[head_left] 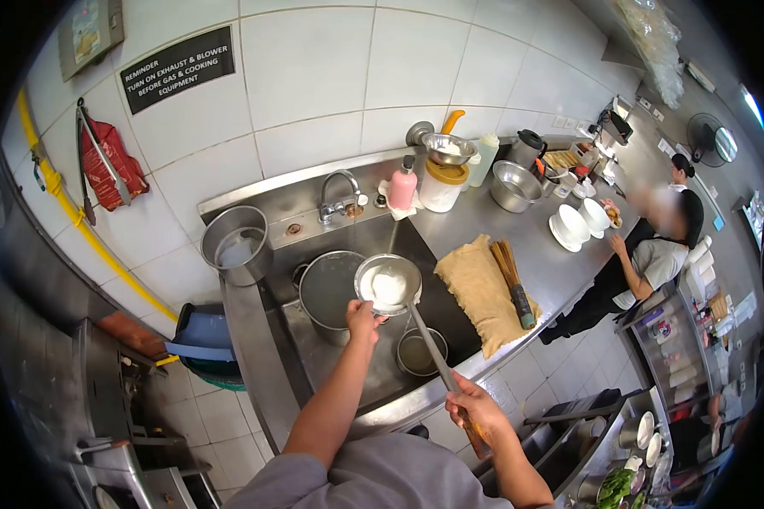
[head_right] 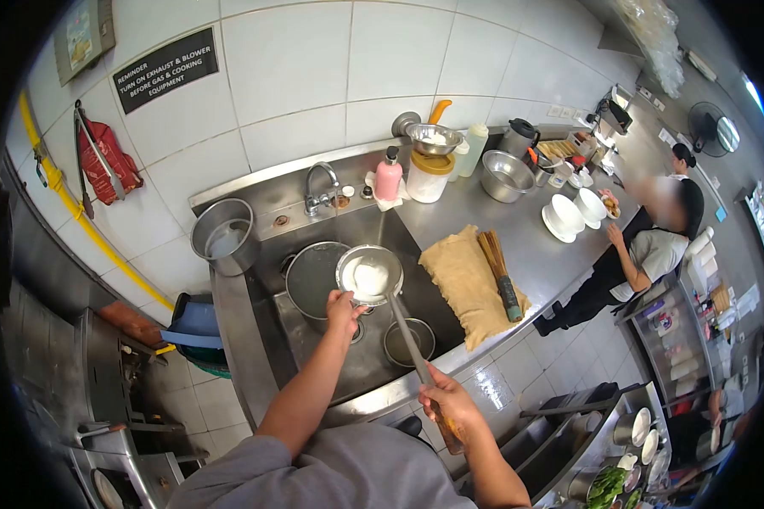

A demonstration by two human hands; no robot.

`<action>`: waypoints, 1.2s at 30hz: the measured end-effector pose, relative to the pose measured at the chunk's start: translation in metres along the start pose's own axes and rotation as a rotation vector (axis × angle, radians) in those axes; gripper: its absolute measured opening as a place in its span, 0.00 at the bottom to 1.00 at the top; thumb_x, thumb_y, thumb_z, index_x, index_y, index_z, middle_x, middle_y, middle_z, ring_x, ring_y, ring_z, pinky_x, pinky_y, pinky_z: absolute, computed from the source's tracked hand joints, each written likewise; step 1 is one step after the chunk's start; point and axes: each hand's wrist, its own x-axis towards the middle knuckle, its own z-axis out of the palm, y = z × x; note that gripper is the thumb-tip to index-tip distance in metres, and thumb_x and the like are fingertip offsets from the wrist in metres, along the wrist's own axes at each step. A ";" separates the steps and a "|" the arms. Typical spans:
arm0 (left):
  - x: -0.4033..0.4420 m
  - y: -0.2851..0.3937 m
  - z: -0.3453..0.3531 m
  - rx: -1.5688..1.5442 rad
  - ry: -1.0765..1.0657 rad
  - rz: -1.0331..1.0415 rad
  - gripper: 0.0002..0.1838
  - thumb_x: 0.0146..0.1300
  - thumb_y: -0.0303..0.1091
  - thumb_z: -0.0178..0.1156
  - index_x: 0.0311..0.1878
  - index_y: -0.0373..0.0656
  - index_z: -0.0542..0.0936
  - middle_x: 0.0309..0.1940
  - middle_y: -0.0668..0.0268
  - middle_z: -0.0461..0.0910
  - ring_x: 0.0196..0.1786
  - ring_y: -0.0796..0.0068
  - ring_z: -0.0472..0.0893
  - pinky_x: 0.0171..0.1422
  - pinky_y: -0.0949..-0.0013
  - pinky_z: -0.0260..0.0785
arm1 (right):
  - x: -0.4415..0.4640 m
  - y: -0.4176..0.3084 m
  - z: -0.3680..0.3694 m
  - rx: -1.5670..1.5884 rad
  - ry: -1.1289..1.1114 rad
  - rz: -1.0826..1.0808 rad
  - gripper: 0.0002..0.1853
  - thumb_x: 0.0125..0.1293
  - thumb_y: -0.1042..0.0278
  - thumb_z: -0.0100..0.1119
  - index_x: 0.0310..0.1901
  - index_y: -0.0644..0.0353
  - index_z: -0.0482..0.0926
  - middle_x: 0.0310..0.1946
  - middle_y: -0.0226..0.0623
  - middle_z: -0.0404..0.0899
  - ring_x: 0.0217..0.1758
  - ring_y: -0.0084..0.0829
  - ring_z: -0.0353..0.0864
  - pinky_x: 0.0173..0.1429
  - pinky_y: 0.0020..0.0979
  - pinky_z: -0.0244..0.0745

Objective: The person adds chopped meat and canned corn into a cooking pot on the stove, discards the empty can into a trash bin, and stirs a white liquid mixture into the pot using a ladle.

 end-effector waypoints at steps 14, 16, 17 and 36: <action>-0.003 0.002 0.001 -0.053 -0.031 0.037 0.07 0.62 0.25 0.57 0.36 0.45 0.67 0.36 0.67 0.69 0.38 0.73 0.73 0.37 0.55 0.83 | 0.019 0.017 0.017 -1.081 0.423 -0.403 0.39 0.61 0.67 0.63 0.73 0.39 0.58 0.23 0.47 0.79 0.23 0.36 0.80 0.36 0.36 0.75; -0.005 0.005 0.008 -0.076 -0.042 0.055 0.07 0.62 0.25 0.57 0.36 0.45 0.67 0.36 0.66 0.69 0.38 0.73 0.73 0.37 0.55 0.83 | 0.025 0.012 0.022 -1.145 0.440 -0.340 0.39 0.61 0.65 0.62 0.73 0.39 0.56 0.24 0.52 0.79 0.28 0.47 0.82 0.38 0.40 0.75; -0.005 0.006 0.010 -0.096 -0.051 0.069 0.07 0.62 0.25 0.56 0.36 0.45 0.67 0.36 0.66 0.69 0.38 0.73 0.73 0.37 0.55 0.83 | 0.027 0.013 0.024 -1.145 0.440 -0.343 0.39 0.61 0.65 0.62 0.73 0.39 0.56 0.24 0.52 0.79 0.28 0.47 0.82 0.38 0.40 0.75; 0.017 0.075 0.000 0.073 -0.115 -0.070 0.05 0.60 0.23 0.55 0.38 0.40 0.69 0.34 0.58 0.75 0.31 0.64 0.79 0.38 0.53 0.83 | -0.002 -0.015 0.012 -1.128 0.314 -0.330 0.39 0.60 0.65 0.65 0.72 0.36 0.59 0.23 0.46 0.77 0.20 0.35 0.72 0.34 0.33 0.73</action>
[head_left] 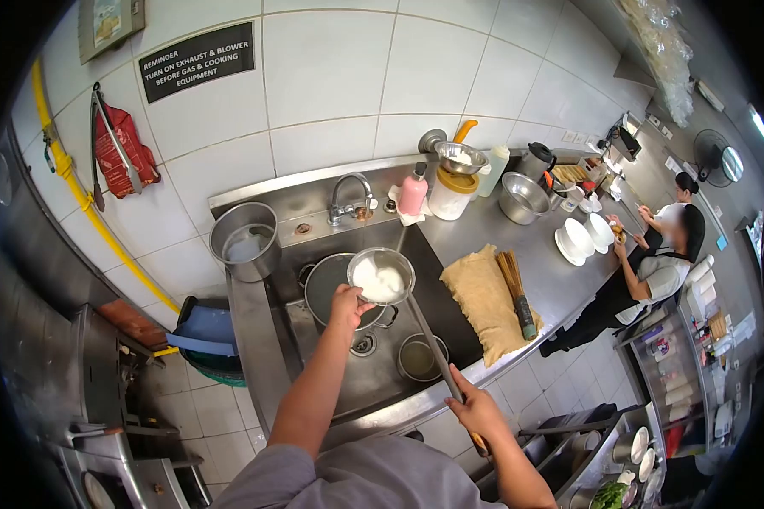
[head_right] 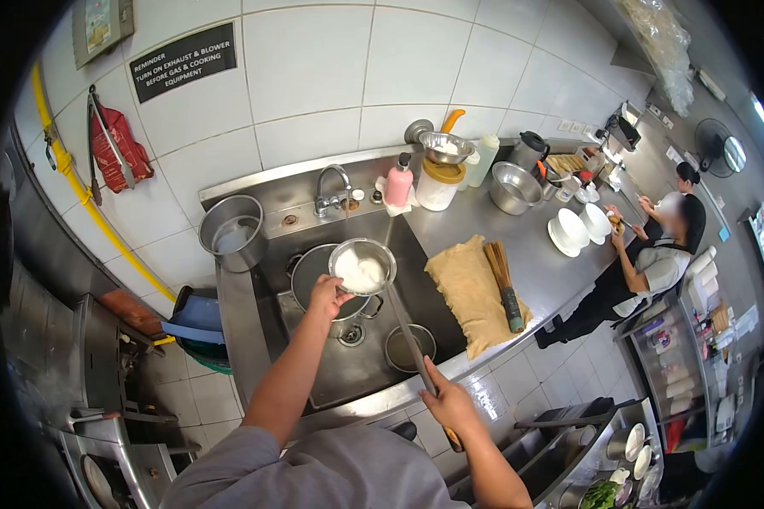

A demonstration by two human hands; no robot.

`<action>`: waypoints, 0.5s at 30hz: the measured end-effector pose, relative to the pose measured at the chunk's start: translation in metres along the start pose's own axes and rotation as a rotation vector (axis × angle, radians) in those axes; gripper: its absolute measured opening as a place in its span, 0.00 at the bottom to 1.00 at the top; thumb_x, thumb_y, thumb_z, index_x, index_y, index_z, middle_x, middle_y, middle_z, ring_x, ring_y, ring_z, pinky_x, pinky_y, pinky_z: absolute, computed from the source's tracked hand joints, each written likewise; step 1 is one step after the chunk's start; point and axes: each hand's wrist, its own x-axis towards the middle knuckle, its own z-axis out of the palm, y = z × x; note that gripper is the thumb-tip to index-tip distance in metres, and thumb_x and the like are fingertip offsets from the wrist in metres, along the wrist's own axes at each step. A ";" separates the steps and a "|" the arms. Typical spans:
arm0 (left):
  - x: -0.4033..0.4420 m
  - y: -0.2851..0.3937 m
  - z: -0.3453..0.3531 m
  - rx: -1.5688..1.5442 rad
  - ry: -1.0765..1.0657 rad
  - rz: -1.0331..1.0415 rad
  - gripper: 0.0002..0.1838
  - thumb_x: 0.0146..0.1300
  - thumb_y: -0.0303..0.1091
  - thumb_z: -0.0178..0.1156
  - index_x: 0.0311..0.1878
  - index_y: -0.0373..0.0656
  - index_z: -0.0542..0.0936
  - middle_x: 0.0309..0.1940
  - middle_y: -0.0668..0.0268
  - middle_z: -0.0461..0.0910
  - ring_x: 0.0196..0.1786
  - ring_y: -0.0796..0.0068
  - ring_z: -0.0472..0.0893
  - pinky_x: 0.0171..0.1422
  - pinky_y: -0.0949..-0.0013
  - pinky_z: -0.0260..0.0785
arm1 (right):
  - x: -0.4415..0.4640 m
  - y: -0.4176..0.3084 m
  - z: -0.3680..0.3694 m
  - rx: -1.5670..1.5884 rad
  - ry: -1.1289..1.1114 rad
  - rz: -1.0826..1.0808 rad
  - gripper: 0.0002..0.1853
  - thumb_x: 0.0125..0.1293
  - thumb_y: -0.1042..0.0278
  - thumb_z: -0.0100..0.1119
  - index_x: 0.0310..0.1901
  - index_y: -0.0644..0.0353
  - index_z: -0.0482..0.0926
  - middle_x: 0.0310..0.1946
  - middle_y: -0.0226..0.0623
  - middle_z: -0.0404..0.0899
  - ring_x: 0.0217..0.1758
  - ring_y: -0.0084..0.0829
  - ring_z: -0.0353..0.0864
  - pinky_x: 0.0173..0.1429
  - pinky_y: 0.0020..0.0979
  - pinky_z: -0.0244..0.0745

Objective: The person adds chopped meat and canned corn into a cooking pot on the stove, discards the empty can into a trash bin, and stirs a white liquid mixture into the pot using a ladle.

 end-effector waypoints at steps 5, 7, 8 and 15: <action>-0.005 -0.018 0.010 -0.066 0.039 0.067 0.06 0.62 0.22 0.54 0.36 0.42 0.68 0.34 0.59 0.74 0.32 0.65 0.79 0.39 0.51 0.82 | 0.026 -0.005 0.033 -0.059 0.105 -0.061 0.39 0.60 0.63 0.64 0.73 0.36 0.58 0.22 0.48 0.79 0.24 0.46 0.79 0.35 0.40 0.75; -0.007 -0.024 0.014 -0.088 0.034 0.077 0.06 0.62 0.22 0.54 0.35 0.42 0.67 0.35 0.60 0.74 0.33 0.66 0.78 0.39 0.51 0.82 | 0.028 -0.008 0.044 -0.180 0.093 -0.054 0.40 0.61 0.62 0.63 0.73 0.36 0.55 0.22 0.50 0.79 0.29 0.52 0.81 0.37 0.45 0.75; -0.004 -0.027 0.014 -0.076 0.038 0.083 0.07 0.61 0.22 0.55 0.35 0.42 0.67 0.35 0.60 0.74 0.34 0.66 0.78 0.39 0.50 0.82 | 0.025 -0.013 0.042 -0.208 0.030 -0.044 0.41 0.61 0.60 0.61 0.74 0.39 0.51 0.27 0.51 0.81 0.34 0.54 0.81 0.41 0.50 0.75; 0.000 -0.020 0.009 -0.028 0.052 0.061 0.06 0.60 0.22 0.54 0.37 0.41 0.67 0.35 0.59 0.74 0.34 0.64 0.79 0.38 0.49 0.82 | 0.000 0.004 0.021 -0.210 -0.071 -0.030 0.41 0.61 0.60 0.62 0.74 0.34 0.52 0.27 0.51 0.81 0.34 0.53 0.82 0.41 0.49 0.75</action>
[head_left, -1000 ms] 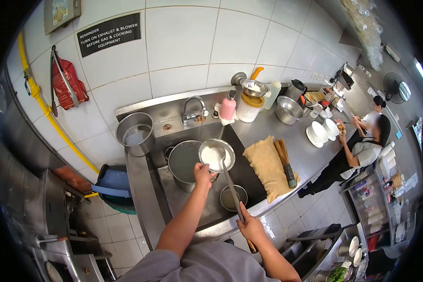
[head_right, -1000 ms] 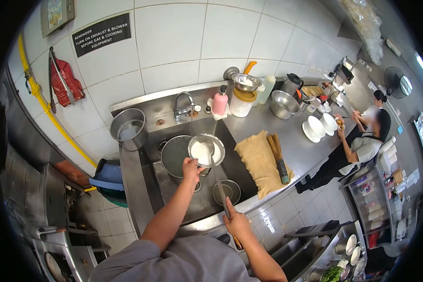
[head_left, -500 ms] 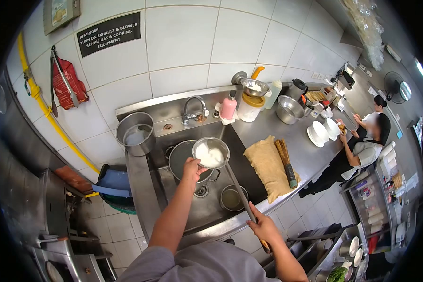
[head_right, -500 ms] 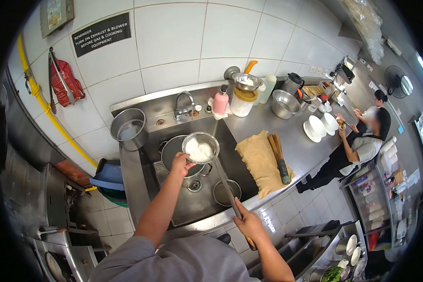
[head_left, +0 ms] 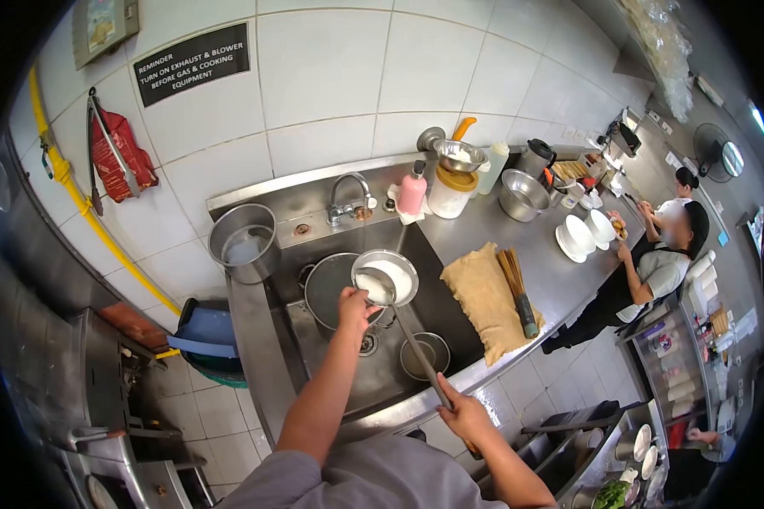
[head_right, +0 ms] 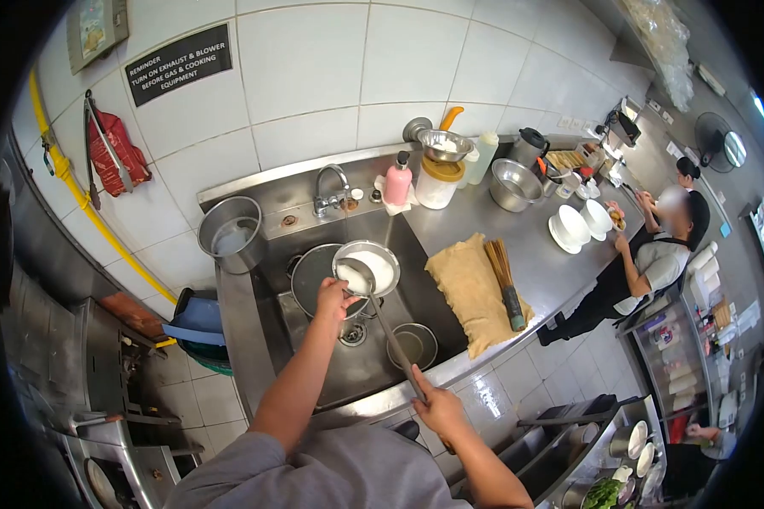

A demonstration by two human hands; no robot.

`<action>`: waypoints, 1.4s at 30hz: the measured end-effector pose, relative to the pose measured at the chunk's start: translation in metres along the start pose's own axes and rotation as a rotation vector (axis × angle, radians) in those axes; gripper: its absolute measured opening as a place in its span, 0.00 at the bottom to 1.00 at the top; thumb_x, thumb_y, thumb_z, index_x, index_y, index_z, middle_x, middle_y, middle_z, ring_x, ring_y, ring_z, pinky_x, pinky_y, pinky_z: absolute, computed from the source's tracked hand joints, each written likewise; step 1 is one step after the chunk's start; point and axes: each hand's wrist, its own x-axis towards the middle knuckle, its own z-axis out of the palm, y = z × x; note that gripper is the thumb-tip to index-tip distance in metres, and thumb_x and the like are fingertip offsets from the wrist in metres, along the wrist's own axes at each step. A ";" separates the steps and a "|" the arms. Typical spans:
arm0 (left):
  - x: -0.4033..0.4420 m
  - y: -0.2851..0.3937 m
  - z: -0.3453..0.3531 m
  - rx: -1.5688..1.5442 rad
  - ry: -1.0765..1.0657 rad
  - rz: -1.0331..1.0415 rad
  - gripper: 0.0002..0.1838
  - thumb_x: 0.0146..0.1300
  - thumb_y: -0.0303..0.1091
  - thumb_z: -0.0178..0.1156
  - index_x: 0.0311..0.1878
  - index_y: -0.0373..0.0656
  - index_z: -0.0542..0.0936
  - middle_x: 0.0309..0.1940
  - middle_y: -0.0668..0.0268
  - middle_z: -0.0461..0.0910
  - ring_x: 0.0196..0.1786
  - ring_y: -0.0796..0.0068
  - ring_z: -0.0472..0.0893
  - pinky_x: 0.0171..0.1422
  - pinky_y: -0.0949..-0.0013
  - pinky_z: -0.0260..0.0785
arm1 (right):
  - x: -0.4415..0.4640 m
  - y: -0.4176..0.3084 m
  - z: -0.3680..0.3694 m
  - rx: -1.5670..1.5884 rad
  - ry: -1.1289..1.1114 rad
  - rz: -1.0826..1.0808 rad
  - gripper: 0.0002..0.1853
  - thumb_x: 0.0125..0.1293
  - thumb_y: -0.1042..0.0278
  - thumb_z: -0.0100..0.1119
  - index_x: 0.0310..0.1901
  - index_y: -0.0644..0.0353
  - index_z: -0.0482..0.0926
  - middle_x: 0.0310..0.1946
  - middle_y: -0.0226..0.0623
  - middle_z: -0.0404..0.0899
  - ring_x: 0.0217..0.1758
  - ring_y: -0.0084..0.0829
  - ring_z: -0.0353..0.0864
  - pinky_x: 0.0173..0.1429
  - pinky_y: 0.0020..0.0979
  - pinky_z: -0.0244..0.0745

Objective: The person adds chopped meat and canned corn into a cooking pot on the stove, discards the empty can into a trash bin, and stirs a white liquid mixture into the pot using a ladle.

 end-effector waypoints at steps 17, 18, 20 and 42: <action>-0.008 -0.007 0.004 -0.063 -0.032 0.011 0.06 0.61 0.22 0.55 0.37 0.43 0.68 0.35 0.62 0.73 0.36 0.68 0.75 0.38 0.53 0.81 | 0.020 -0.010 0.018 0.069 0.177 -0.002 0.38 0.60 0.62 0.63 0.72 0.36 0.58 0.26 0.53 0.80 0.32 0.52 0.82 0.38 0.44 0.75; -0.009 -0.006 0.005 -0.055 -0.026 -0.001 0.06 0.61 0.22 0.55 0.37 0.44 0.68 0.35 0.63 0.72 0.37 0.68 0.75 0.38 0.53 0.81 | 0.018 -0.010 0.018 0.069 0.177 -0.002 0.38 0.60 0.62 0.63 0.72 0.36 0.58 0.26 0.53 0.80 0.32 0.52 0.82 0.38 0.44 0.75; -0.010 -0.007 0.005 -0.048 -0.021 -0.016 0.07 0.61 0.22 0.55 0.37 0.44 0.68 0.35 0.63 0.72 0.37 0.69 0.74 0.38 0.53 0.81 | 0.010 -0.012 0.015 0.054 0.127 0.028 0.39 0.60 0.63 0.64 0.73 0.36 0.58 0.26 0.52 0.80 0.31 0.50 0.82 0.39 0.42 0.75; -0.026 -0.020 0.008 0.023 -0.037 0.014 0.07 0.59 0.21 0.55 0.33 0.43 0.67 0.27 0.65 0.67 0.26 0.74 0.70 0.32 0.57 0.83 | 0.003 0.003 0.014 0.036 0.164 0.054 0.39 0.61 0.59 0.63 0.73 0.31 0.57 0.27 0.51 0.81 0.33 0.51 0.83 0.41 0.45 0.76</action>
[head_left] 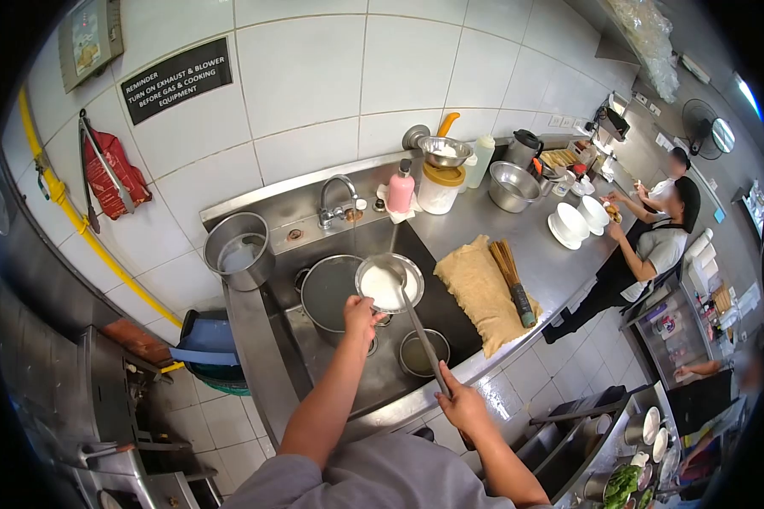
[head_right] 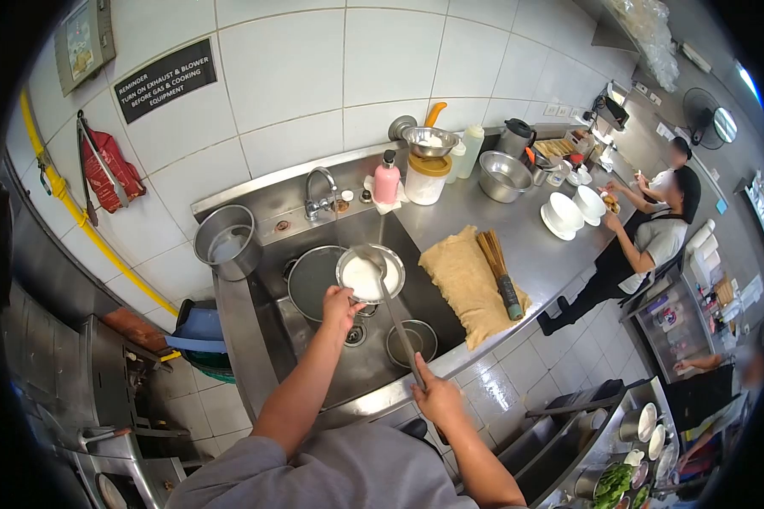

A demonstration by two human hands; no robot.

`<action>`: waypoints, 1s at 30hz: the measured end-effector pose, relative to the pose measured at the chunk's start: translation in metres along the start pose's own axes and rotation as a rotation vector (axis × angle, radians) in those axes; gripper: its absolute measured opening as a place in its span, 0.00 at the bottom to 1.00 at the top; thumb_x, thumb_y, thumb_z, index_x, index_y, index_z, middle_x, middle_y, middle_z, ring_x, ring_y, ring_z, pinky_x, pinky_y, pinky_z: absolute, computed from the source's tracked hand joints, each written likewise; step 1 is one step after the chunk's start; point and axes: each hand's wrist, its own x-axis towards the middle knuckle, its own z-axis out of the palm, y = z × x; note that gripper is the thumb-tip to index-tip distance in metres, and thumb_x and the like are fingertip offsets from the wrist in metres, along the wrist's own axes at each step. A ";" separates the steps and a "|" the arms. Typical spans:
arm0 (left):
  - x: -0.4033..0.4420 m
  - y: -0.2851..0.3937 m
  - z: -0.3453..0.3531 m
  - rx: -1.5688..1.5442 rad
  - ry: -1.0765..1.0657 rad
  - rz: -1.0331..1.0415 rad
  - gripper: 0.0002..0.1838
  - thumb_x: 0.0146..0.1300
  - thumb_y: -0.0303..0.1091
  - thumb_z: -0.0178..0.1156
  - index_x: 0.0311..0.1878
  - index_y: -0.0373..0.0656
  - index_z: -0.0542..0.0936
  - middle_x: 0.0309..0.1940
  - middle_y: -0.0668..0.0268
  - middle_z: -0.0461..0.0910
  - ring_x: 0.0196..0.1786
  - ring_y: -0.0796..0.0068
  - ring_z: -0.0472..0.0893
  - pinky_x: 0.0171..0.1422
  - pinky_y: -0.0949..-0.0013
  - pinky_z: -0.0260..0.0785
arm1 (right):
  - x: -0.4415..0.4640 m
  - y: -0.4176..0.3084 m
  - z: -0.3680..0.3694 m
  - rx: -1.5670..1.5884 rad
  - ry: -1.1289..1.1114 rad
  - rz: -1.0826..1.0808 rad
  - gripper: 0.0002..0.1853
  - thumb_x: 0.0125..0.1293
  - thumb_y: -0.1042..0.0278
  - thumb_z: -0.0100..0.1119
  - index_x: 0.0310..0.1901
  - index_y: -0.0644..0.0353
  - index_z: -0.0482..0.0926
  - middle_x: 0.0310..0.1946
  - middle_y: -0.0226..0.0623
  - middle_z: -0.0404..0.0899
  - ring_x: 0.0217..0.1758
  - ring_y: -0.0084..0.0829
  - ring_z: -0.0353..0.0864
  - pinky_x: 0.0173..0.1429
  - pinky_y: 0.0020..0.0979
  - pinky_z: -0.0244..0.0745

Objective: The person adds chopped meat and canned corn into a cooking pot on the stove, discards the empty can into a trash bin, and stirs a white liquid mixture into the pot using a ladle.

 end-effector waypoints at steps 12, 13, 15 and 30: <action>0.002 -0.001 -0.004 0.029 0.017 -0.018 0.07 0.59 0.22 0.55 0.34 0.42 0.67 0.30 0.64 0.69 0.29 0.74 0.73 0.33 0.57 0.83 | -0.033 0.012 -0.025 0.199 -0.107 0.048 0.37 0.59 0.60 0.66 0.70 0.34 0.62 0.24 0.51 0.79 0.30 0.47 0.83 0.38 0.39 0.76; 0.001 -0.001 -0.004 0.032 0.018 -0.019 0.07 0.59 0.22 0.55 0.34 0.42 0.67 0.30 0.64 0.70 0.29 0.73 0.74 0.33 0.57 0.83 | -0.034 0.013 -0.028 0.225 -0.117 0.088 0.37 0.59 0.60 0.67 0.70 0.34 0.64 0.24 0.51 0.79 0.30 0.47 0.83 0.38 0.38 0.75; 0.001 -0.002 -0.007 0.031 0.012 -0.017 0.07 0.59 0.22 0.55 0.34 0.42 0.67 0.29 0.64 0.69 0.29 0.74 0.73 0.32 0.58 0.83 | -0.031 0.017 -0.026 0.218 -0.072 0.062 0.37 0.59 0.60 0.66 0.70 0.34 0.63 0.24 0.51 0.79 0.30 0.47 0.82 0.38 0.40 0.75; -0.011 -0.016 0.007 0.048 -0.070 -0.081 0.07 0.61 0.23 0.55 0.34 0.43 0.67 0.30 0.65 0.68 0.29 0.74 0.72 0.36 0.53 0.83 | -0.032 0.009 -0.006 0.272 -0.053 0.151 0.37 0.62 0.60 0.63 0.72 0.36 0.60 0.28 0.50 0.81 0.30 0.45 0.83 0.39 0.38 0.76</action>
